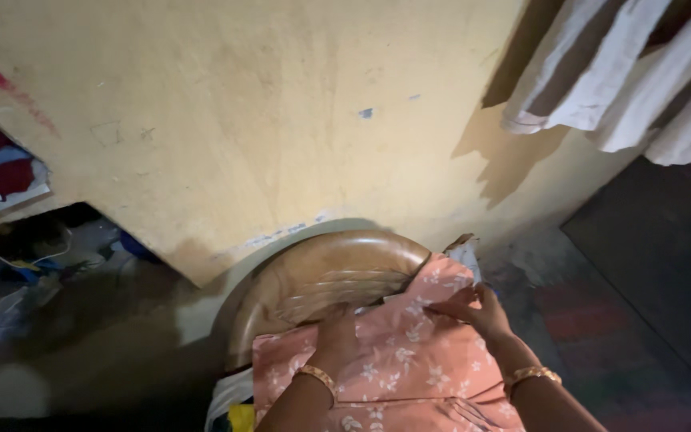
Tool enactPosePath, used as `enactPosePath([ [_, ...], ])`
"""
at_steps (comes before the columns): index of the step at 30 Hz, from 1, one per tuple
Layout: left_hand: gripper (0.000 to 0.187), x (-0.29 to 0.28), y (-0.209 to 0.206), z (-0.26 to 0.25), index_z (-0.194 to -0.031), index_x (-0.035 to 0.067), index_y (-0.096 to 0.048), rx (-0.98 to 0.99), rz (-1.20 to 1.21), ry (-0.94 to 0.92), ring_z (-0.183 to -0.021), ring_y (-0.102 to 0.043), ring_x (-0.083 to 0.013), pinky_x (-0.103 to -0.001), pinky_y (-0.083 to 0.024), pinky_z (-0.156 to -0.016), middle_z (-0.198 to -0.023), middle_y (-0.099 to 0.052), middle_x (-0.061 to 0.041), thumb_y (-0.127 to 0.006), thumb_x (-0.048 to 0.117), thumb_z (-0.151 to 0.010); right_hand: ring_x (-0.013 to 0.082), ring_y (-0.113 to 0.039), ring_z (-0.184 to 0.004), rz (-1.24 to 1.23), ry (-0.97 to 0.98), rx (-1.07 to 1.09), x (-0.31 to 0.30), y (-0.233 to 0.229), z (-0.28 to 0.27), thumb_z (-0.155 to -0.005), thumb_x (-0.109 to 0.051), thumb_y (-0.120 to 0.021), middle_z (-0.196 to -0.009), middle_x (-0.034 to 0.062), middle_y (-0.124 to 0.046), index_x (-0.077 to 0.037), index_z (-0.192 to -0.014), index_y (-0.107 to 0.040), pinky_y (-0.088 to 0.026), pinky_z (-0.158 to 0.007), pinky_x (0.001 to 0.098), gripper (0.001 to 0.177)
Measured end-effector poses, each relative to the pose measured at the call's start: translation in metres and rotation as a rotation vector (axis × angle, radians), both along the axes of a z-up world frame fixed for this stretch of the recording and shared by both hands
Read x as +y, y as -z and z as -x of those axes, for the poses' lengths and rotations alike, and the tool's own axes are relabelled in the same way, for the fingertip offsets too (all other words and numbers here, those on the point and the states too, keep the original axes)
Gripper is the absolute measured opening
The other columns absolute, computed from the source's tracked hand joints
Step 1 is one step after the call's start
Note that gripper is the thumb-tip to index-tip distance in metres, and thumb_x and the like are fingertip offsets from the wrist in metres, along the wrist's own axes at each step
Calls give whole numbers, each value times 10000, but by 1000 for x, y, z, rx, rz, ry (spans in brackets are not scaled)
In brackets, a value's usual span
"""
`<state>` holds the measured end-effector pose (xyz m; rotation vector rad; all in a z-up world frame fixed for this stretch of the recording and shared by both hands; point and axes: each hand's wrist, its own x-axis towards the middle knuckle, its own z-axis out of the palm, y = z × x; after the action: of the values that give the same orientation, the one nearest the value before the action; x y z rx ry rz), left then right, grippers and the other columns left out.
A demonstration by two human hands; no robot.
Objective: The person folds a pink floral top and a yellow and black polo shirt on a plastic chair, then places the folded items on a nearby shelf. The person also picks up a pair of black shorts with yellow stripes and begins to fold them.
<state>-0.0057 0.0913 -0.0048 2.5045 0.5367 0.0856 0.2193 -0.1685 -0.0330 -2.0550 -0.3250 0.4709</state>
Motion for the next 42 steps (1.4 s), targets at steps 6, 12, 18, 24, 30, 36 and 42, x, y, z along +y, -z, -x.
enactPosePath([
  [6, 544, 35, 53, -9, -1306, 89, -594, 118, -173, 11, -1312, -470, -393, -516, -372, -1083, -1385, -551, -192, -649, 38, -768, 246, -695, -1007, -202, 116, 263, 18, 35, -32, -741, -191, -824, -1148, 159, -708, -23, -1236, -539, -560, -867, 388, 595],
  [12, 371, 58, 86, 11, -1243, 95, -652, 356, -356, -15, -1333, -446, -331, -603, -302, -1097, -1359, -556, -130, -615, 178, -883, 259, -721, -911, 376, 199, -61, 30, 54, -45, -871, -388, -799, -981, 162, -757, 16, -1091, -688, -552, -803, 387, 473],
  [18, 338, 64, 86, 36, -1220, 117, -662, 522, -441, -21, -1366, -403, -325, -565, -293, -1111, -1413, -495, -101, -602, 200, -898, 211, -682, -820, -137, 265, 40, 19, 14, -27, -826, -225, -781, -939, 126, -733, 26, -1063, -693, -544, -723, 364, 356],
  [24, 354, 61, 79, 57, -1307, 121, -587, 317, -472, -114, -1241, -524, -324, -504, -416, -1036, -1316, -585, -100, -562, 199, -963, 187, -684, -892, -354, 158, 7, 5, -43, 4, -791, -12, -727, -1018, 98, -710, 37, -1200, -621, -562, -804, 331, 425],
  [30, 217, 80, 58, 89, -1160, 177, -654, 255, -426, -165, -1290, -510, -302, -509, -392, -1092, -1300, -608, -75, -587, 211, -956, 164, -675, -941, -217, 91, -49, -22, -82, 29, -741, 43, -679, -1008, 56, -731, 9, -1192, -701, -528, -856, 306, 453],
  [36, 405, 88, 29, 120, -1110, 130, -674, 51, -366, -83, -1251, -502, -307, -569, -318, -1078, -1264, -623, -81, -756, 188, -718, 174, -674, -895, -179, 169, 8, -55, -76, 39, -799, 15, -719, -944, 74, -726, 41, -1068, -702, -529, -814, 310, 271],
  [42, 118, 92, 20, 160, -934, 136, -636, -121, -409, 21, -1095, -594, -288, -496, -396, -1019, -1012, -669, -65, -667, 117, -822, 191, -667, -887, 54, 311, -281, -89, -55, 70, -793, -14, -755, -968, 91, -709, 16, -1127, -697, -527, -798, 314, 340],
])
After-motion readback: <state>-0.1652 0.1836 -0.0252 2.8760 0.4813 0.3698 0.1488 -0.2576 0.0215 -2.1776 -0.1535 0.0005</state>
